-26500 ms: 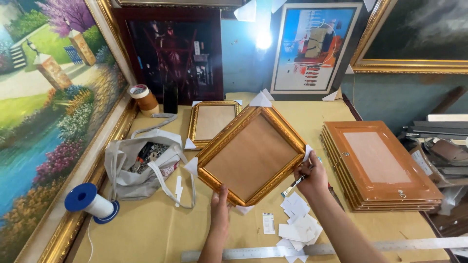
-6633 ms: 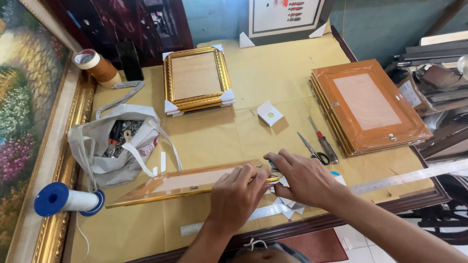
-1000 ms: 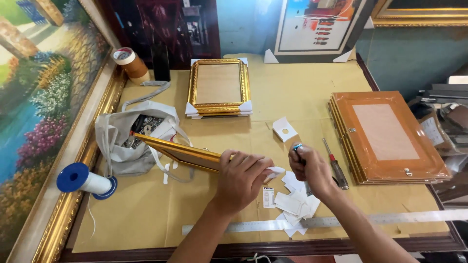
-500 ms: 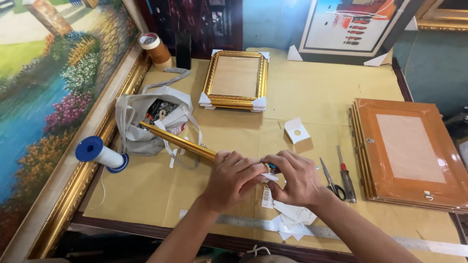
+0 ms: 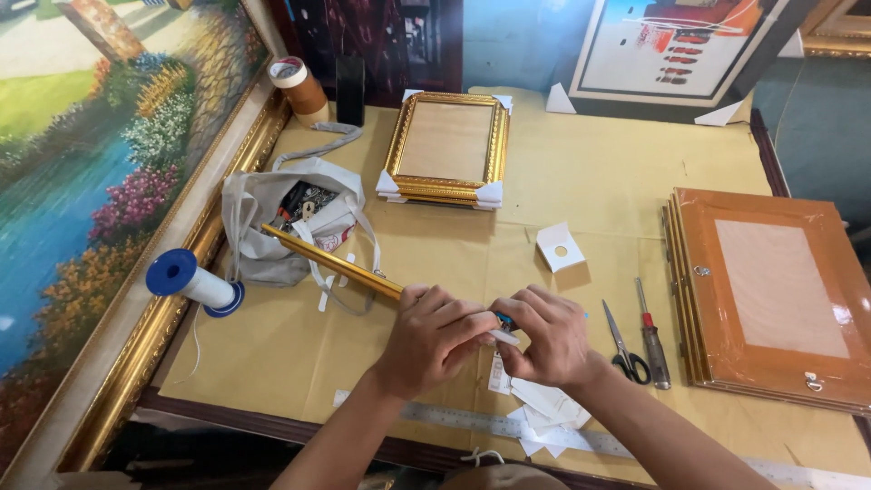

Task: Applying protective corner pieces and tape to various picture frames and frame moldings on a workshop table.

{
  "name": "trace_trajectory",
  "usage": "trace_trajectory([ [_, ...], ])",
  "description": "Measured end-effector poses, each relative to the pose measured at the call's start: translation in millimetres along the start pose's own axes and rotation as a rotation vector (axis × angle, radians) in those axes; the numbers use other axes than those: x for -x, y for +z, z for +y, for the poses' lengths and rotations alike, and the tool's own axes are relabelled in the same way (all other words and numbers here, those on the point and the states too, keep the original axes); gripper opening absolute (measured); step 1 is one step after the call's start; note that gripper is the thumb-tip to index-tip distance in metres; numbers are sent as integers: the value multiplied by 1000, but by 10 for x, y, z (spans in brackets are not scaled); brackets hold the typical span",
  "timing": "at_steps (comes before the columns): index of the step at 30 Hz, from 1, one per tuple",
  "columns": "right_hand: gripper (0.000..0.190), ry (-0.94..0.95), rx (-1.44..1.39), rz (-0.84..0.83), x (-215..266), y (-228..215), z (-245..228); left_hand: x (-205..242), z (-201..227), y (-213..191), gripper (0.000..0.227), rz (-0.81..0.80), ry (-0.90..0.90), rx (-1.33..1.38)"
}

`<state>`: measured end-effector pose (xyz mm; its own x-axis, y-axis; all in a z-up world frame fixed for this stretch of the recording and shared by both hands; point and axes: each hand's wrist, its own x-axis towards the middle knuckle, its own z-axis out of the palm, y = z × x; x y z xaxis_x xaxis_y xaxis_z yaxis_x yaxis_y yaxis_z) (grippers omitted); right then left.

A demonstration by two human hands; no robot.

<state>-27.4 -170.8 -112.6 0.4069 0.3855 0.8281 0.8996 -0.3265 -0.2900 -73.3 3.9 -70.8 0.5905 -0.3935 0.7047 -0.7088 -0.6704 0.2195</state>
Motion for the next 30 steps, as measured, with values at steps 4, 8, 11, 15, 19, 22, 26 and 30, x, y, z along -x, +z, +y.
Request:
trace_trajectory([
  [4, 38, -54, -33, 36, 17, 41, 44, -2, -19, 15, 14, 4, 6, 2],
  [8, 38, -84, -30, 70, 43, 77, 72, 14, -17, 29, 16, 1, 0, -14],
  [11, 38, -91, -34, 105, 41, 107, 85, -11, -21, 22, 16, 7, -7, -7],
  [15, 39, -102, -63, 153, 9, 109, 69, 89, -119, 145, 23, 29, -51, 58],
  [19, 36, -114, -77, 165, -13, 114, 58, -74, 27, -40, 28, -5, -32, 70],
  [22, 39, -118, -92, 172, -16, 115, 58, -60, 13, -27, 30, -29, -16, 35],
  [26, 38, -130, -100, 177, -40, 111, 40, -55, -2, -7, 28, -19, -21, 43],
  [30, 37, -147, -98, 188, -68, 105, 31, -41, -10, 8, 27, -8, -29, 37],
])
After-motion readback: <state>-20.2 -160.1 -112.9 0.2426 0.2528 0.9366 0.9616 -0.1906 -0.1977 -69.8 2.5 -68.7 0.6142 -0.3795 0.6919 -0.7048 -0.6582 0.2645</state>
